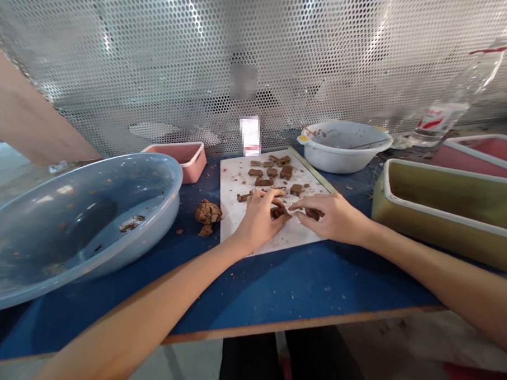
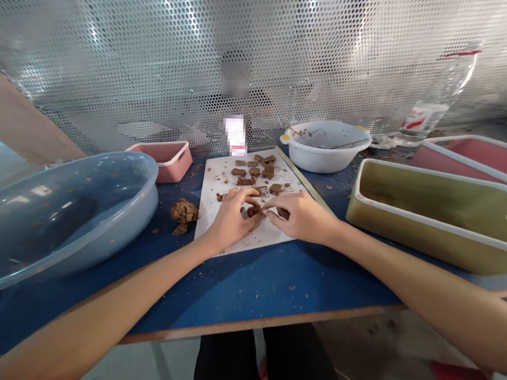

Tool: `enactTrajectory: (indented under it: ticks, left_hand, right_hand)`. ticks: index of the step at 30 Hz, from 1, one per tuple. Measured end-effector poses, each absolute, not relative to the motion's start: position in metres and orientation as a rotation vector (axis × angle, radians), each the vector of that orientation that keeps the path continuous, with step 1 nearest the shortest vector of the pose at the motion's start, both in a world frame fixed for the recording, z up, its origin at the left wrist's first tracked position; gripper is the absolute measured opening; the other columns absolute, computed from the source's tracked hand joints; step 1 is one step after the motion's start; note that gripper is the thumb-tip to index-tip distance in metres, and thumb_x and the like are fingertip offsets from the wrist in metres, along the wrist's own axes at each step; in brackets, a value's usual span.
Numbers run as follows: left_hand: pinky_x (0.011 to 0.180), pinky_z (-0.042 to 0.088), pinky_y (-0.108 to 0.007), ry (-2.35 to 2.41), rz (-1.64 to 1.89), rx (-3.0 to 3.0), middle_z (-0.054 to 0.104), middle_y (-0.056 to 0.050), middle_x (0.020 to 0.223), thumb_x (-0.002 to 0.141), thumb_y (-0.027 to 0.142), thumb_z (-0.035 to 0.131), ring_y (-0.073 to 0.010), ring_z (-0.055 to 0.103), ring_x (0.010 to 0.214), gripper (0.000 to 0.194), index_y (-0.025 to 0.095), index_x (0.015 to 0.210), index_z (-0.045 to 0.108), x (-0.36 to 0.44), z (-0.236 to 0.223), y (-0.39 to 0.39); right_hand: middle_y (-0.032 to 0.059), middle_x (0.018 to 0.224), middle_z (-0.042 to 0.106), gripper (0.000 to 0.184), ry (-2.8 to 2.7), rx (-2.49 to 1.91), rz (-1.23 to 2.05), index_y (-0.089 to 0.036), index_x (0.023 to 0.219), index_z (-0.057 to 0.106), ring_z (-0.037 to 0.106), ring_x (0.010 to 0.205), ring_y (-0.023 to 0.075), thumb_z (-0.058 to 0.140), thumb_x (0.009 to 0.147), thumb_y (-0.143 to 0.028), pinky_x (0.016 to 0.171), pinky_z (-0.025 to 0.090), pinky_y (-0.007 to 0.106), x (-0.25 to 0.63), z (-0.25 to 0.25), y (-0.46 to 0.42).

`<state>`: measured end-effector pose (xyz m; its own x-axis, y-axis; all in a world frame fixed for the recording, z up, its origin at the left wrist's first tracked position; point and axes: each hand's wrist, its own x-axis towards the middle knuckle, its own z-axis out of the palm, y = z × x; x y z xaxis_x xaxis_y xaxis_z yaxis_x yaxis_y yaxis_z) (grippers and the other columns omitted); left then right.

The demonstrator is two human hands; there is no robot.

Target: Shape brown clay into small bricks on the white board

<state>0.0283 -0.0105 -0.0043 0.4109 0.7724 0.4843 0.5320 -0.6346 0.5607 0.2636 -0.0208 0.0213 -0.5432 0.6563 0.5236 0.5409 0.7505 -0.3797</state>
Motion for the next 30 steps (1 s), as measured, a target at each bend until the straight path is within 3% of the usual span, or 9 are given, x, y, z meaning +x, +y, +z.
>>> enactTrajectory:
  ticks: [4,11,17,30]
  left_hand:
    - [0.103,0.051,-0.054,1.137,1.074,2.354,0.078,-0.006,0.103,0.091,0.017,0.085,-0.0336,0.066,0.12,0.049,0.024,0.132,0.06,0.029,-0.004,-0.01]
    - [0.104,0.056,-0.055,1.139,1.101,2.328,0.076,-0.01,0.116,0.09,0.019,0.087,-0.0315,0.071,0.115,0.05,0.024,0.133,0.061,0.029,-0.007,-0.008]
    - [0.105,0.055,-0.059,1.146,1.093,2.319,0.076,-0.011,0.119,0.088,0.018,0.091,-0.0339,0.07,0.117,0.053,0.024,0.131,0.061,0.029,-0.006,-0.007]
    - [0.107,0.054,-0.06,1.111,1.077,2.277,0.077,-0.011,0.117,0.087,0.018,0.089,-0.034,0.072,0.117,0.055,0.023,0.134,0.06,0.026,-0.005,-0.007]
  right_hand:
    - [0.0096,0.1,0.075,0.019,-2.443,-0.71,-0.165,-0.018,0.117,0.076,0.073,0.096,0.0251,0.063,0.106,-0.025,0.089,0.057,0.038,0.268,0.017,-0.01]
    - [0.0078,0.092,0.069,0.015,-2.47,-0.615,-0.566,-0.015,0.107,0.073,0.065,0.084,0.0221,0.059,0.108,-0.018,0.082,0.053,0.036,0.261,0.014,-0.007]
    - [0.0056,0.084,0.066,0.018,-2.455,-0.552,-0.667,-0.016,0.099,0.073,0.06,0.082,0.0216,0.058,0.108,-0.016,0.079,0.048,0.036,0.258,0.013,-0.005]
    - [0.0069,0.09,0.068,0.018,-2.486,-0.556,-0.661,-0.016,0.101,0.073,0.06,0.088,0.0236,0.056,0.109,-0.016,0.083,0.049,0.04,0.257,0.006,-0.005]
